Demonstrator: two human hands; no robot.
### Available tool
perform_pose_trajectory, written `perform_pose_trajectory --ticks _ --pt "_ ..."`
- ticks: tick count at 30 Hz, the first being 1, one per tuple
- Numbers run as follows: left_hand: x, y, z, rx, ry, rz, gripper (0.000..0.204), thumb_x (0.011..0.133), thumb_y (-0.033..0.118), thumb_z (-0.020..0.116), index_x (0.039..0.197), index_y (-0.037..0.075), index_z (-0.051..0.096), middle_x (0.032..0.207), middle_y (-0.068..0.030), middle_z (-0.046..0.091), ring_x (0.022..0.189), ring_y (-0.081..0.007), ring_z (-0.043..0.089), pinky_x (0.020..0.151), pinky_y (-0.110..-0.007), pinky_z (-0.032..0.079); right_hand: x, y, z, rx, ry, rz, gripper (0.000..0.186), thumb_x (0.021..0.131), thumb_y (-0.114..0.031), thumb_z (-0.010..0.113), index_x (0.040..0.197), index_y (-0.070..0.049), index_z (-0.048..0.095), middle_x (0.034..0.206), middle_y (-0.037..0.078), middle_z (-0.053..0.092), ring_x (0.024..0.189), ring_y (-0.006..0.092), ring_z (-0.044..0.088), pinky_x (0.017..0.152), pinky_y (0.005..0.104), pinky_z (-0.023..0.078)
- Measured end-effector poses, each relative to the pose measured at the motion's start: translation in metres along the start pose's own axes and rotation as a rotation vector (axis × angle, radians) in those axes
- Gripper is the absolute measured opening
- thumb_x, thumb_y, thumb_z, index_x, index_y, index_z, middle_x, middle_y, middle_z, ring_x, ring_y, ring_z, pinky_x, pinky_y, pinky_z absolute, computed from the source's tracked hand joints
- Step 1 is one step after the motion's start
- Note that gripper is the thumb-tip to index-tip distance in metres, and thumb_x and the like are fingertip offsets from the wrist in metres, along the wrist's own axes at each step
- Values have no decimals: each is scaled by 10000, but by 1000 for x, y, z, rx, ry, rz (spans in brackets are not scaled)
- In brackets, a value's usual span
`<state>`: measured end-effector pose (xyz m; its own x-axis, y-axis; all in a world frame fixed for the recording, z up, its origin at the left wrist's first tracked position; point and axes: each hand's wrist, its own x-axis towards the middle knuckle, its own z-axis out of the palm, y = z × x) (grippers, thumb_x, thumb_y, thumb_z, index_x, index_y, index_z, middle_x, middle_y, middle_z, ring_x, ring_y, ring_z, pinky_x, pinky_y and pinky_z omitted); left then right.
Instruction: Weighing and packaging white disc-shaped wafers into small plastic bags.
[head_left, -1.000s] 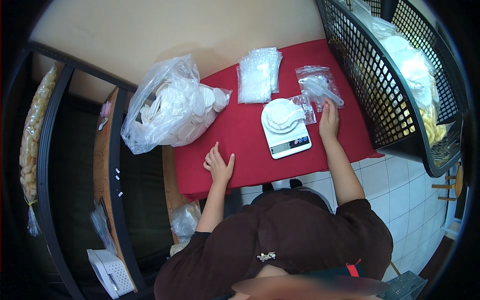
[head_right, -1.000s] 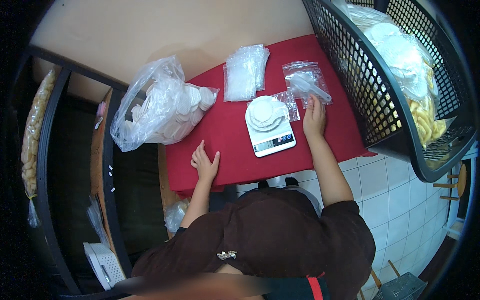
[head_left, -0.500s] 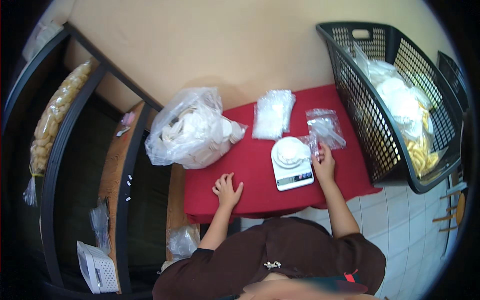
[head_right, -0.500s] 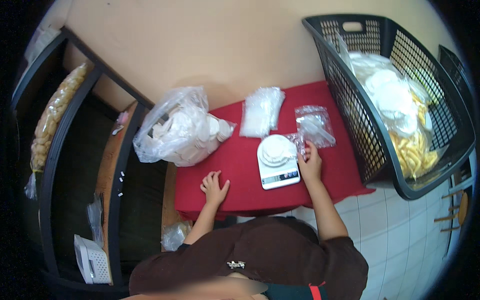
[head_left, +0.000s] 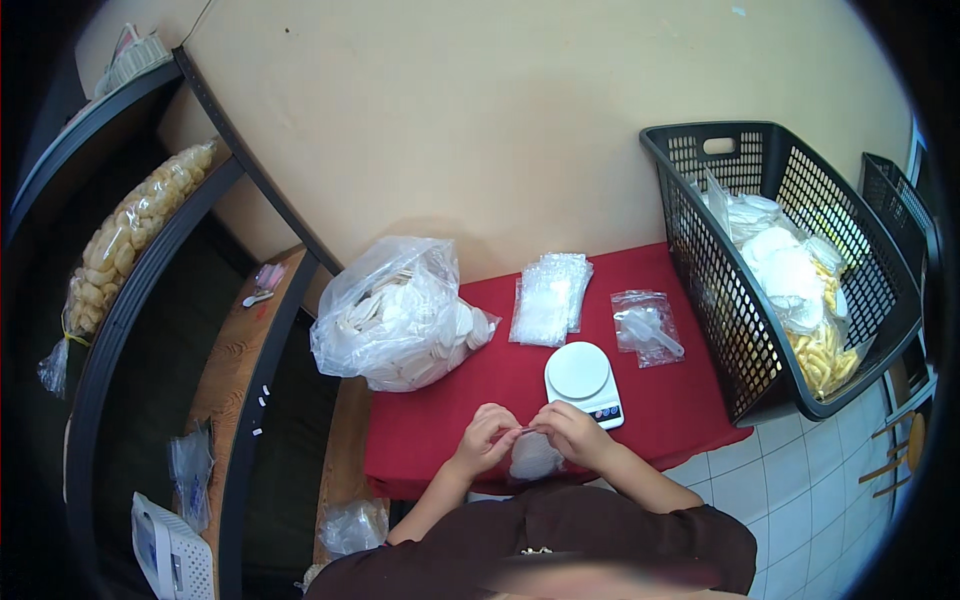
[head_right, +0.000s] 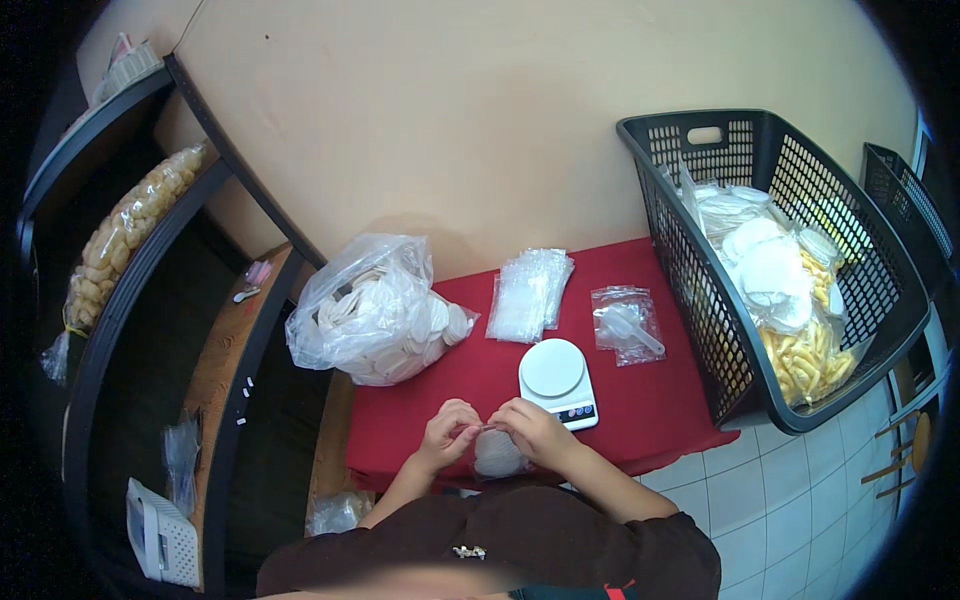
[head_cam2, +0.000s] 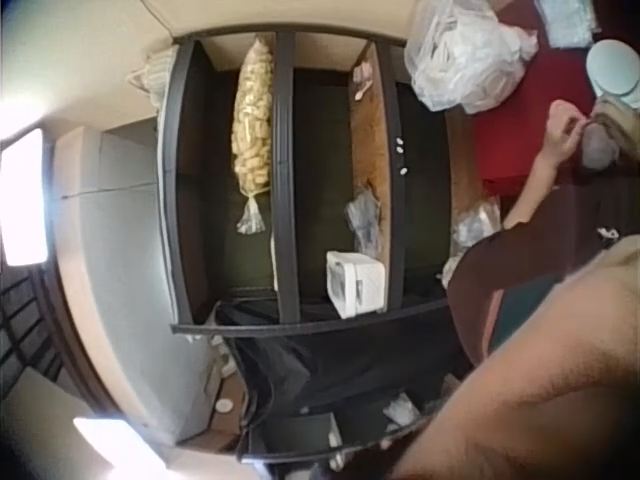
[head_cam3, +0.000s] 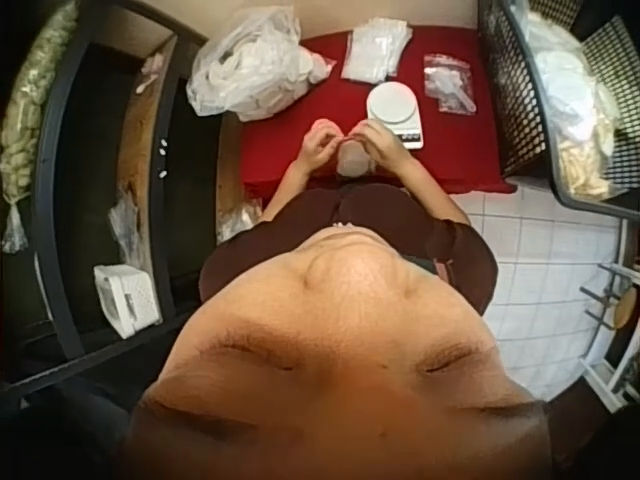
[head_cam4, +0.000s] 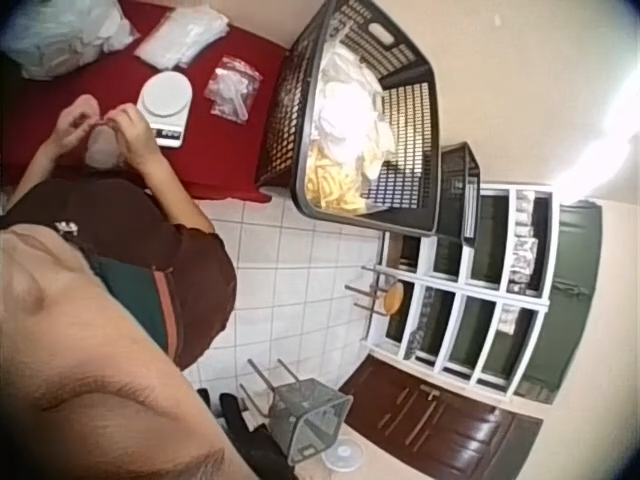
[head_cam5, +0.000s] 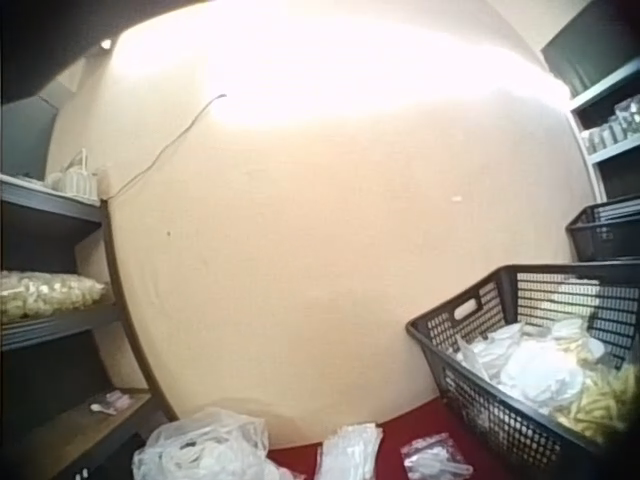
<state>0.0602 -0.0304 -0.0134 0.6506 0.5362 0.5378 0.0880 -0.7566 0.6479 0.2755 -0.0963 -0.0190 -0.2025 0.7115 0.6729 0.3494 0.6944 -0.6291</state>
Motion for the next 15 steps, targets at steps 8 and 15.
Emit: perform_pose_trajectory --ticks 8,15 --pt "-7 -12 -10 89 82 29 123 809 137 757 786 58 666 751 -33 667 719 -195 630 840 -405 486 -1 6 22 336 -201 236 343 896 -24 623 1224 -12 522 960 117 621 844 207 646 737 336 530" --pt "-6 -33 -29 51 179 -49 119 737 122 801 765 66 700 744 -29 688 716 -173 632 800 -348 465 7 8 24 234 41 342 134 840 -19 686 974 -26 675 855 66 646 750 134 620 649 254 492"
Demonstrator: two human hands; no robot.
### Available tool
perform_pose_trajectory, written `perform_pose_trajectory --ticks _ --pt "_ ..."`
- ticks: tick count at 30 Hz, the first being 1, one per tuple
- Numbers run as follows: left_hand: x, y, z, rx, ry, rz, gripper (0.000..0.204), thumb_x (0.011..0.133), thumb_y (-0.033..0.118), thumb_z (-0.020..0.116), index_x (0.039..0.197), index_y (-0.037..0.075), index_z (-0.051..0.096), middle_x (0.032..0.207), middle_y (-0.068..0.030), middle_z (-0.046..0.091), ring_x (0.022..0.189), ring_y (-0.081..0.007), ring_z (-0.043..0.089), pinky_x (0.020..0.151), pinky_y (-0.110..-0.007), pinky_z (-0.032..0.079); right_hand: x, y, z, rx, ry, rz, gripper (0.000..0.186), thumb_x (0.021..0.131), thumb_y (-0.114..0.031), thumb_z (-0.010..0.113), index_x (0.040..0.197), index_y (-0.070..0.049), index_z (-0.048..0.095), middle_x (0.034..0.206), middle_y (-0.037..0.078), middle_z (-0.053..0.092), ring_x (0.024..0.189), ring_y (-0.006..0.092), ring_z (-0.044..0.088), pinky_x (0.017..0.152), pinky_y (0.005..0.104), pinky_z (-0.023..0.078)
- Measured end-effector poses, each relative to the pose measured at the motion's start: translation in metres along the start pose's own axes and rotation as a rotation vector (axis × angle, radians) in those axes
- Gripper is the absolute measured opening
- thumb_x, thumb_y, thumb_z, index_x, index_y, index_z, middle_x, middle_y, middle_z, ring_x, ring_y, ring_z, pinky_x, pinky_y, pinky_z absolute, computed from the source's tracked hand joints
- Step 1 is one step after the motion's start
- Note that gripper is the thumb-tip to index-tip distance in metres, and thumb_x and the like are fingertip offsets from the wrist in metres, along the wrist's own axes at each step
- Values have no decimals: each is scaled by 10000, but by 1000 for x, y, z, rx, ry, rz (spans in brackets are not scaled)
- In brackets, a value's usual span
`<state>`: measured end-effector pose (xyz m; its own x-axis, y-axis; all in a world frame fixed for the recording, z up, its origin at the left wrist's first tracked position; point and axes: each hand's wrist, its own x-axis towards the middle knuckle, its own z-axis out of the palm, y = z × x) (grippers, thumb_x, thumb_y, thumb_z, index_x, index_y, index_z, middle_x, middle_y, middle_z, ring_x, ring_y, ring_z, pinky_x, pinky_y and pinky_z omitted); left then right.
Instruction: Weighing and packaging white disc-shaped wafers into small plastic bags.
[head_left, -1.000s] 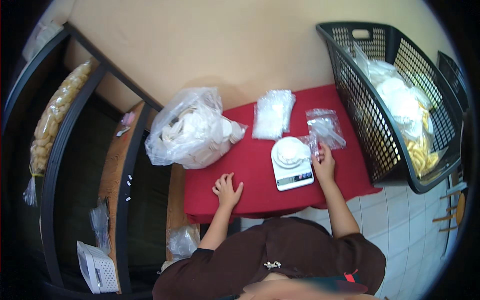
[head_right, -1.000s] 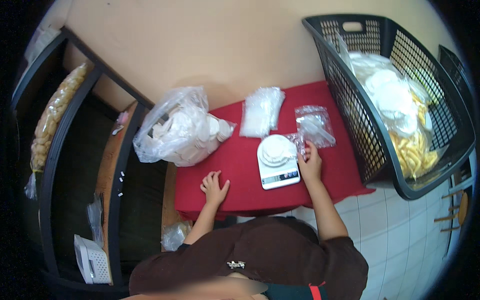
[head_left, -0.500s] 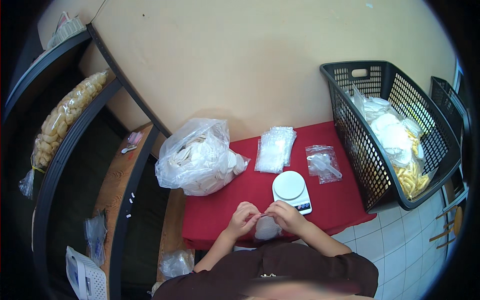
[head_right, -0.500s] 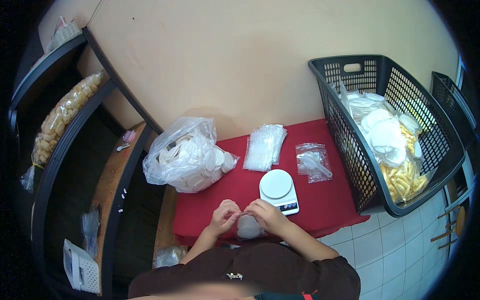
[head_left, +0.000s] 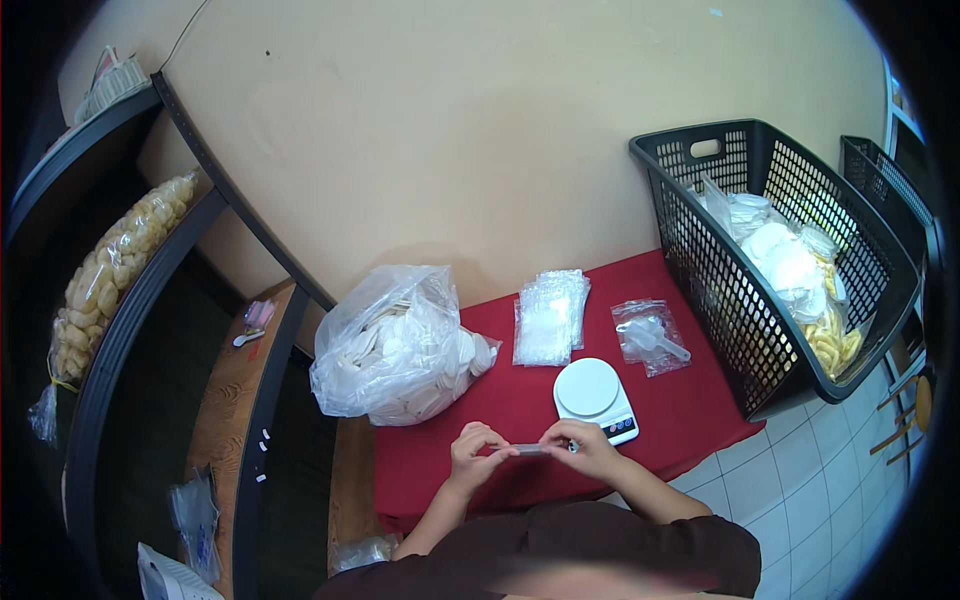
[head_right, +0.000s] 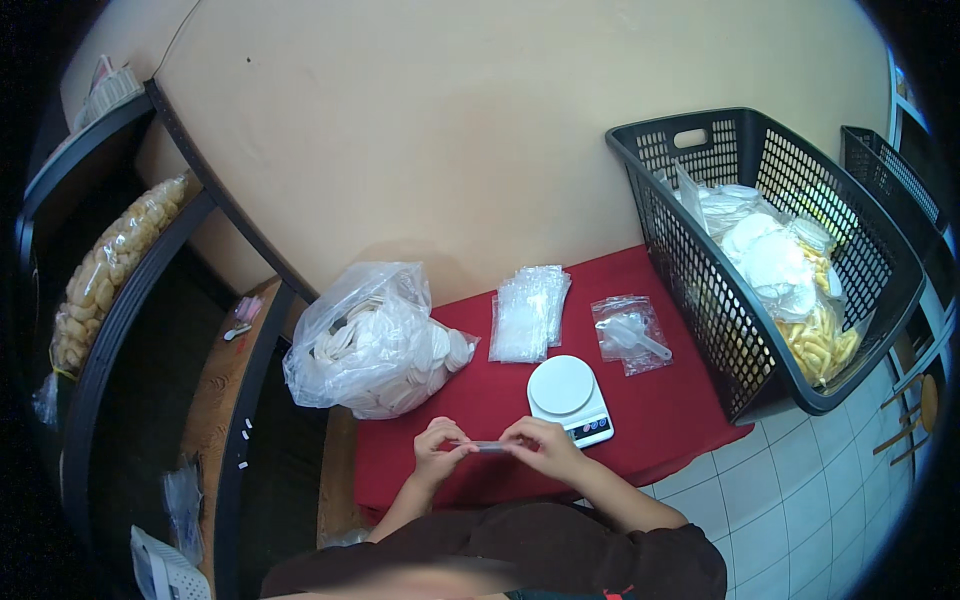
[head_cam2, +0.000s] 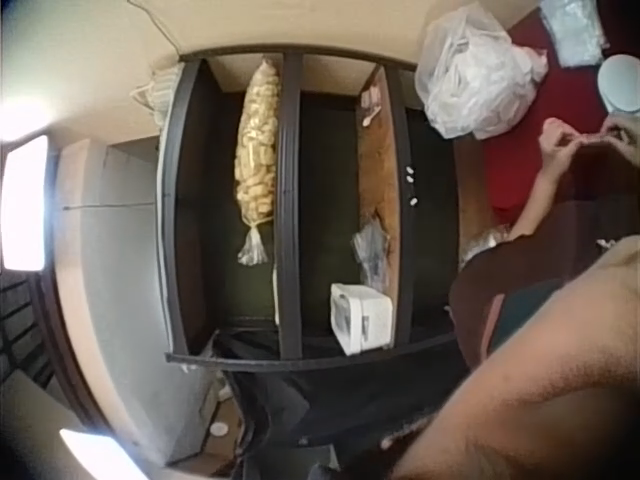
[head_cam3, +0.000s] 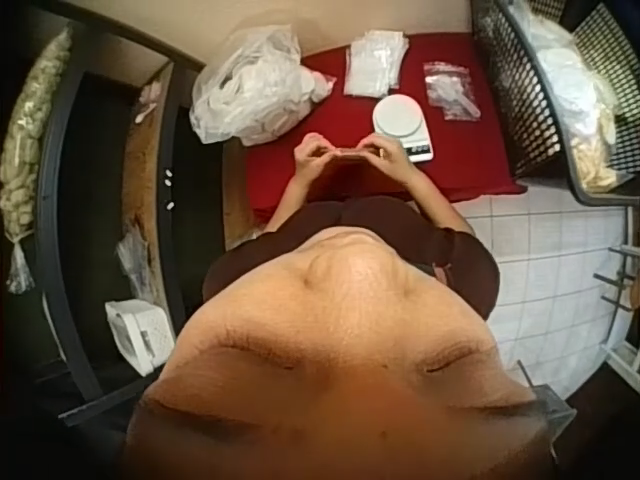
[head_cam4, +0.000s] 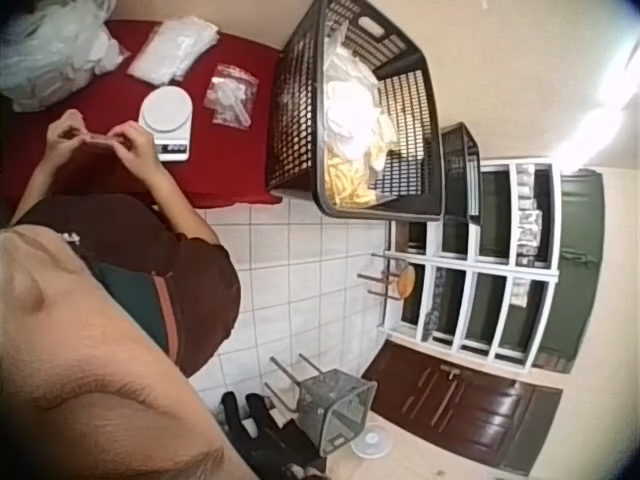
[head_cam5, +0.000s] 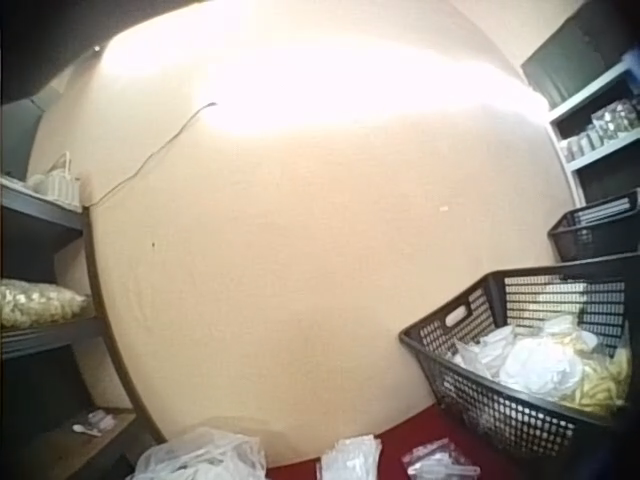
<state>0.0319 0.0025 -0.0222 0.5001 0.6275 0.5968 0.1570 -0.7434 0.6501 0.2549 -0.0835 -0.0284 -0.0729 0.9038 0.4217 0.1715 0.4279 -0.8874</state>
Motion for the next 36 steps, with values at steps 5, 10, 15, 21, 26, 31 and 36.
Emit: perform_pose_trajectory --ticks 5,10,15,21,26,31,36 --pt "3 -5 -24 -63 -57 -103 102 754 80 784 824 46 718 795 -64 704 803 -201 664 792 -341 492 19 -5 13 -94 142 -101 119 838 -4 691 957 -17 694 867 71 645 755 133 621 638 253 487" --pt "-6 -15 -53 -172 -29 -221 96 778 56 766 862 31 726 832 -82 711 831 -219 677 822 -367 515 44 -12 38 -97 122 -12 189 848 46 650 1017 -16 707 922 74 618 780 148 622 658 270 500" --pt "-23 -41 -83 -17 195 -141 92 782 63 774 853 34 723 829 -79 712 800 -201 677 795 -343 527 66 -14 70 -120 -25 38 253 857 39 625 1089 -35 690 963 79 603 835 155 621 715 273 525" --pt "-45 -54 -109 -198 284 -283 71 805 32 750 854 6 705 807 -76 687 779 -168 654 730 -305 521 79 -13 108 -40 -88 150 267 893 42 588 1155 1 624 987 83 609 926 142 666 811 263 556" --pt "-61 -60 -125 -213 151 -231 69 833 -6 698 901 -2 712 872 -97 714 801 -177 672 725 -301 528 81 -9 129 42 -2 221 287 892 66 581 1173 8 598 955 81 603 888 138 673 793 264 562" --pt "-72 -60 -141 -138 180 -179 115 814 -10 688 918 24 722 873 -83 727 813 -204 689 763 -326 526 80 -13 146 -94 18 171 265 879 77 590 1135 12 614 937 83 617 861 142 675 749 263 553" --pt "-77 -57 -152 -32 253 -147 90 795 0 684 868 45 709 829 -60 721 791 -201 683 769 -342 501 79 -13 166 -22 36 122 262 872 82 587 1116 -5 630 952 93 626 807 134 668 692 251 533"
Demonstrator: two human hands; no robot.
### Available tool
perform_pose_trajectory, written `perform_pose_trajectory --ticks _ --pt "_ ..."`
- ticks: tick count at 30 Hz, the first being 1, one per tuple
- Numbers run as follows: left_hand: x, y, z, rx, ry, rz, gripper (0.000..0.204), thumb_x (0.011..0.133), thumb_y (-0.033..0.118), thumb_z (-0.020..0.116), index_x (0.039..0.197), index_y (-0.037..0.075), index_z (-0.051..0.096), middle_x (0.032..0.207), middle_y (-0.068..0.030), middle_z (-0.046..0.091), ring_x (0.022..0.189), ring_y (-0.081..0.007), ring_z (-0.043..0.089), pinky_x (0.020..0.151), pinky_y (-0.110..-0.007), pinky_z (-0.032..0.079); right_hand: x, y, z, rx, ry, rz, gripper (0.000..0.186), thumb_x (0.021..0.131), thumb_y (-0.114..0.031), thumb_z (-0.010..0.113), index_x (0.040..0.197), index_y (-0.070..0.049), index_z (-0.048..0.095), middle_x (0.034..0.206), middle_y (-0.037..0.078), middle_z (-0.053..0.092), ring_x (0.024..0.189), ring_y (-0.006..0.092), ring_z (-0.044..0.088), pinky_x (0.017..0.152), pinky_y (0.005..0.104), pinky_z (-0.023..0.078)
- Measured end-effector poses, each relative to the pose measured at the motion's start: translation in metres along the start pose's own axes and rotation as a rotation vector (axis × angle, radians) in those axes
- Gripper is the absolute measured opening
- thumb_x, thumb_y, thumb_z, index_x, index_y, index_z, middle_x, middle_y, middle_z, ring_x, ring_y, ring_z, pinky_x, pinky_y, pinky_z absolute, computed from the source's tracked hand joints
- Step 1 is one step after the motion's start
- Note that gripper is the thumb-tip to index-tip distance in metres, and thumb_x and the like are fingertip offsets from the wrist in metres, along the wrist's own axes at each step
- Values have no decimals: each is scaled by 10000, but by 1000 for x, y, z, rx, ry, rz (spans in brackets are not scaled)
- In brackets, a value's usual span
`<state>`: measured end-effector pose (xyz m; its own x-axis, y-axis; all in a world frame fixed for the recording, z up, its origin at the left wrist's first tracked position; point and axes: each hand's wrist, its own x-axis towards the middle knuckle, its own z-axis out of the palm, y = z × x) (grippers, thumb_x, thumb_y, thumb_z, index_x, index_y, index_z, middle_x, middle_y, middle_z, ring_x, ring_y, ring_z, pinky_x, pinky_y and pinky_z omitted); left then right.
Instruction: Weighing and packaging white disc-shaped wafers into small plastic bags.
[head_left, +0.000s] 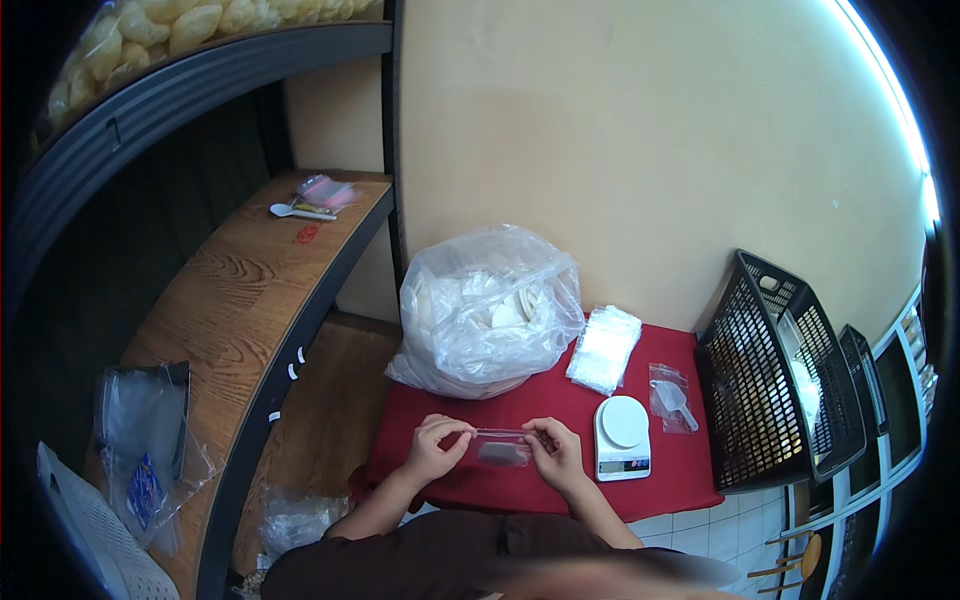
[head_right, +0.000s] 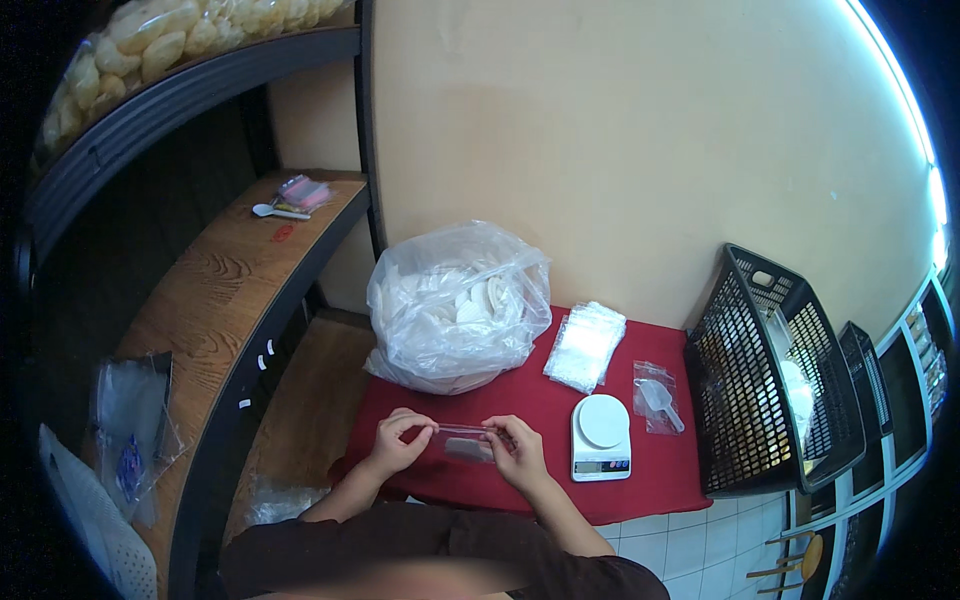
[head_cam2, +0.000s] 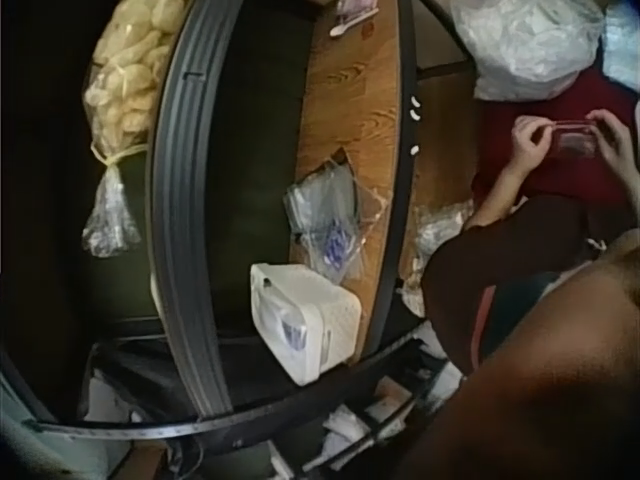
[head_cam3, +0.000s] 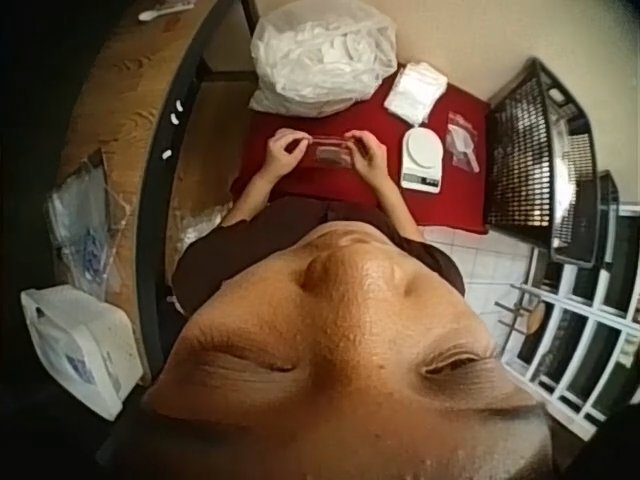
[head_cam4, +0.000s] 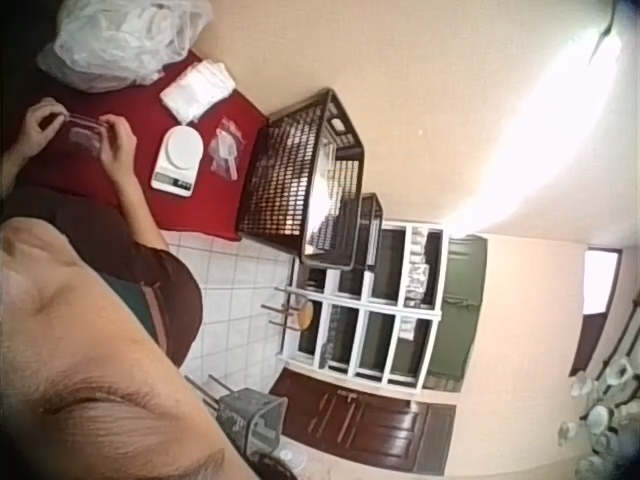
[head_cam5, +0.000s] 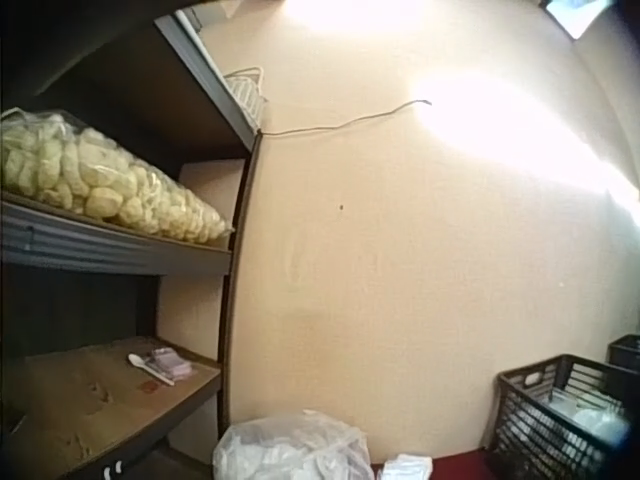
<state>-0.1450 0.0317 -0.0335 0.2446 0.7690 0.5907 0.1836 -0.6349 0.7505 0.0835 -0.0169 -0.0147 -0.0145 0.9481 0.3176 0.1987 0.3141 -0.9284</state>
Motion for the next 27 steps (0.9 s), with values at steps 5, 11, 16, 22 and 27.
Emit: perform_pose_trajectory --ticks 5,11,16,22,27 --pt "-6 4 -8 83 54 12 56 805 34 657 829 76 686 802 -34 714 761 -182 676 795 -335 442 0 -29 8 -210 -103 -32 317 862 63 605 1170 -11 622 929 88 608 815 136 631 714 257 515" --pt "-16 5 -14 104 42 6 68 796 35 662 834 85 688 796 -29 713 748 -177 670 787 -334 422 -13 -37 16 -229 -108 -26 356 856 62 611 1204 -12 609 912 85 598 821 147 625 724 262 510" --pt "-18 7 -17 92 -2 43 56 798 44 665 830 83 689 782 -24 711 742 -179 667 806 -339 426 -18 -24 22 -203 -41 -75 276 861 55 614 1129 -6 627 869 25 583 719 68 555 607 215 436" --pt "-19 8 -23 -46 -100 17 308 818 82 679 1124 67 656 1022 -56 670 892 -163 639 885 -344 433 -9 -39 13 -285 47 -110 218 842 55 592 1044 -7 642 925 116 634 829 196 659 719 305 534" --pt "-16 3 -28 -83 -147 -1 456 810 43 696 1253 44 588 1239 -116 518 941 -173 588 918 -317 474 15 -48 -68 -635 360 -341 109 863 25 589 967 0 612 906 150 624 807 277 621 719 359 491"
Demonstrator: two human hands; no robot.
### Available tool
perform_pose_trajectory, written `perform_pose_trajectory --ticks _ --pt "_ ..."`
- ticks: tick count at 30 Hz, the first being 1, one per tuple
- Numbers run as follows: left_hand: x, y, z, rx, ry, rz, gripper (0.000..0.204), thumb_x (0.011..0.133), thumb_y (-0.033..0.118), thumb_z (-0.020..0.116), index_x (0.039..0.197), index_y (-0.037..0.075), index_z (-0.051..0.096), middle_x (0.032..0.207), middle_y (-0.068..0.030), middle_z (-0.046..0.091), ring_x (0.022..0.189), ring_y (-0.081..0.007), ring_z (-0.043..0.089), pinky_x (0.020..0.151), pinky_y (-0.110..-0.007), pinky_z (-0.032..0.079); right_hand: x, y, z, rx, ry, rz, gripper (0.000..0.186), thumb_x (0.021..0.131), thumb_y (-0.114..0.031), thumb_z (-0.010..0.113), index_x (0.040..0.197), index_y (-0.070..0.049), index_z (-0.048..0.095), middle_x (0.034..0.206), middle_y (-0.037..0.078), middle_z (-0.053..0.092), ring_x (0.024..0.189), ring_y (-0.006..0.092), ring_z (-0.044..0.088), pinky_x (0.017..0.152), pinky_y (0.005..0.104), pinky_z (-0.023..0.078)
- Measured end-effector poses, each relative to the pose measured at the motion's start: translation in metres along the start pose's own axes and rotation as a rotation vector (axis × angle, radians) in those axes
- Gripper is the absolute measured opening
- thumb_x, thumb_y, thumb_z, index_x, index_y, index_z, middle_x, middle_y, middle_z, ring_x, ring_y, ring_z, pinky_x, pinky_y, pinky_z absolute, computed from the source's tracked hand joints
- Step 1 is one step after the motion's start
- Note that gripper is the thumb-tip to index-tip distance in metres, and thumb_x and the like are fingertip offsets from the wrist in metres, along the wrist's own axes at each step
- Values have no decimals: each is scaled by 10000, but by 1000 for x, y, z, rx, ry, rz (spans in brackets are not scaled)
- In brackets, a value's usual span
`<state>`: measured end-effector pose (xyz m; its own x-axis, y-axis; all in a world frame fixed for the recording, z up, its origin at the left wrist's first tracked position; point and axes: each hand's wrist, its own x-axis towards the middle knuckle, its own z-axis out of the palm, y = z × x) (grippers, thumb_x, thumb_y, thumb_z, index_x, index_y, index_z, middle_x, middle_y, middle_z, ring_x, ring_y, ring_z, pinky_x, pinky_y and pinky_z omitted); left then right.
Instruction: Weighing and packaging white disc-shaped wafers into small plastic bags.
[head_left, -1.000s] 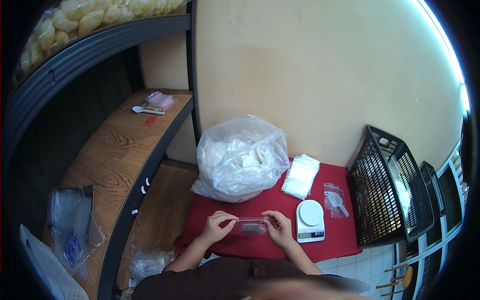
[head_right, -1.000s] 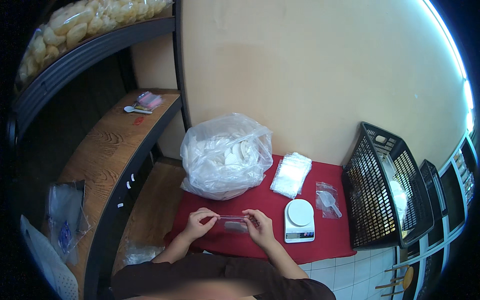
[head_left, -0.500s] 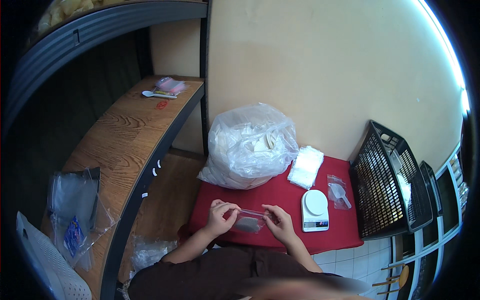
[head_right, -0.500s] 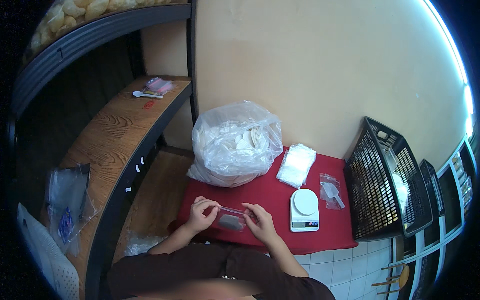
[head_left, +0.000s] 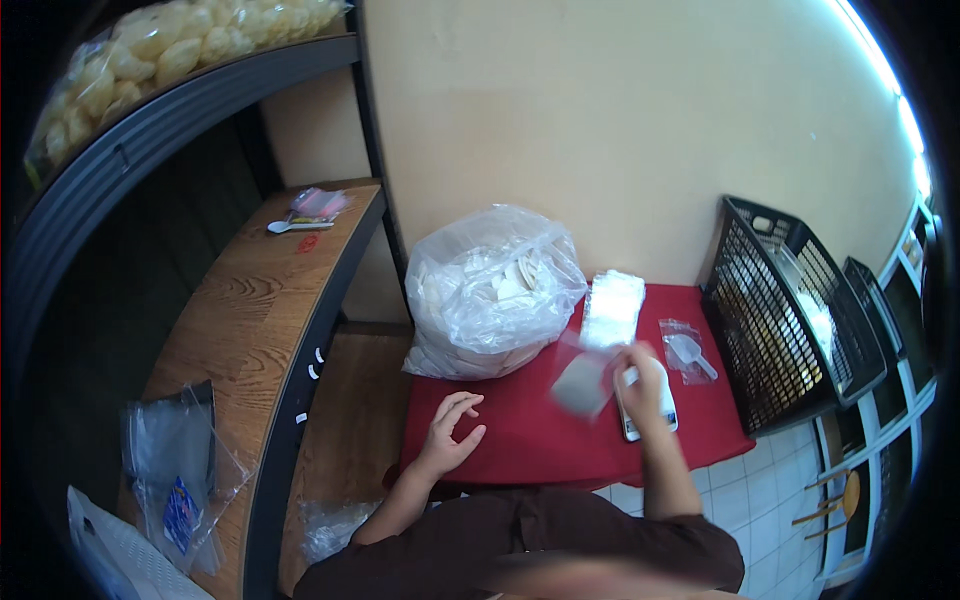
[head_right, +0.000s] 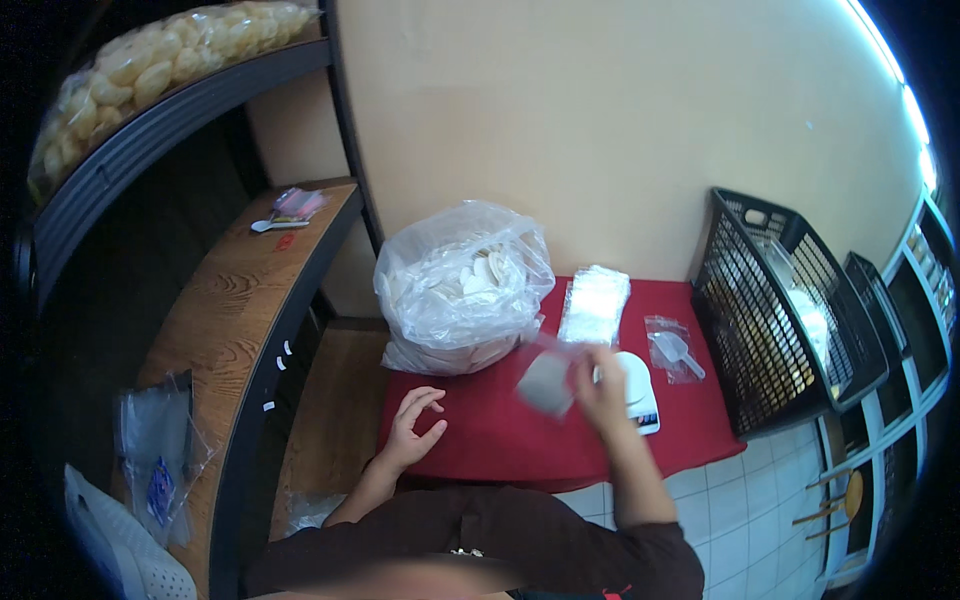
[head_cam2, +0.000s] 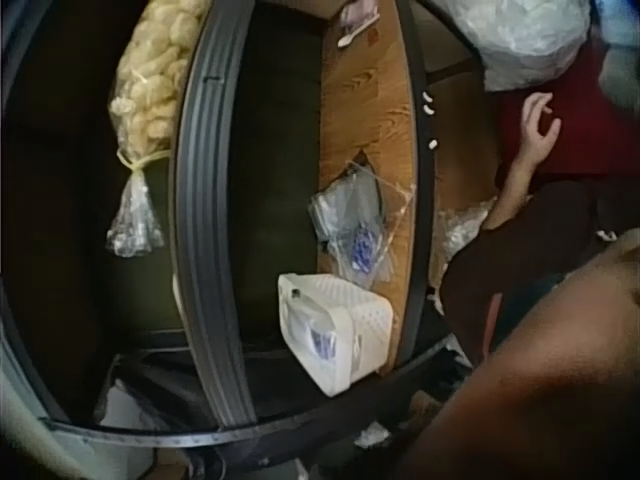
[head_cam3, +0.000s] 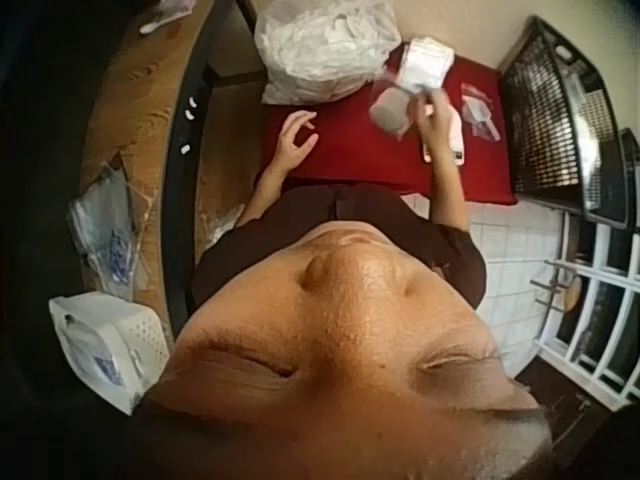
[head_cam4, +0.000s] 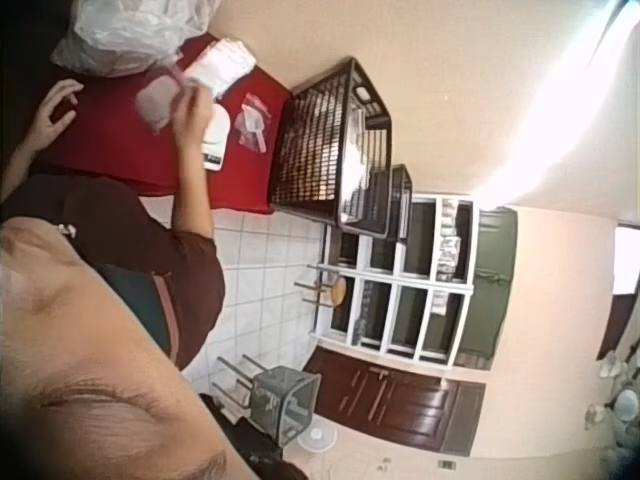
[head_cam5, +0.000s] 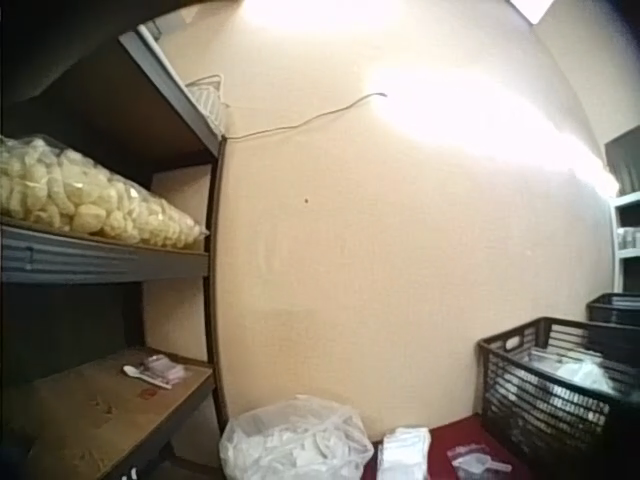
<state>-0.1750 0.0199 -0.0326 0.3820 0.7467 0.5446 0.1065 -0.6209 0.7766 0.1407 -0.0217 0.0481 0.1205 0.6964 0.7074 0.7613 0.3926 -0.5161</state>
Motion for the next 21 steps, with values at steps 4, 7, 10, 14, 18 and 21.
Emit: perform_pose_trajectory --ticks 4,7,10,14,18,21 --pt "-1 1 -4 -10 -68 -42 443 803 52 692 1235 45 598 1252 -109 517 960 -169 594 960 -342 447 71 33 -117 -440 582 -166 111 900 49 537 978 17 608 895 128 621 771 224 593 680 320 478" --pt "-1 -2 -4 36 -122 -24 433 817 43 695 1240 56 603 1255 -109 505 968 -169 586 908 -322 479 111 32 -187 -622 963 -178 209 967 -4 489 1154 10 582 956 115 582 797 174 594 684 272 474" --pt "4 5 -3 -5 -208 -14 411 826 53 694 1229 57 611 1269 -108 496 978 -176 586 908 -330 483 115 70 -266 -955 969 -177 251 951 -46 526 1194 1 569 1092 138 573 981 249 591 810 359 489" --pt "0 -1 -7 -18 -265 7 383 842 70 687 1220 65 622 1278 -97 491 981 -183 587 903 -326 489 94 129 -283 -1464 610 229 381 915 -171 599 1271 -47 548 1335 103 498 1284 349 420 1008 542 392" --pt "-1 -10 -5 -62 -261 -44 358 859 75 673 1214 72 631 1277 -91 493 987 -181 587 903 -320 496 78 100 -193 -1419 410 364 464 890 -249 627 1326 -120 534 1495 53 366 1380 398 288 1058 655 276" --pt "1 -8 1 -89 -269 -49 354 865 74 668 1218 76 631 1274 -88 493 990 -177 587 908 -321 499 56 92 -119 -1105 132 259 384 812 -233 683 1175 -136 603 1413 37 450 1336 348 347 1024 631 273"
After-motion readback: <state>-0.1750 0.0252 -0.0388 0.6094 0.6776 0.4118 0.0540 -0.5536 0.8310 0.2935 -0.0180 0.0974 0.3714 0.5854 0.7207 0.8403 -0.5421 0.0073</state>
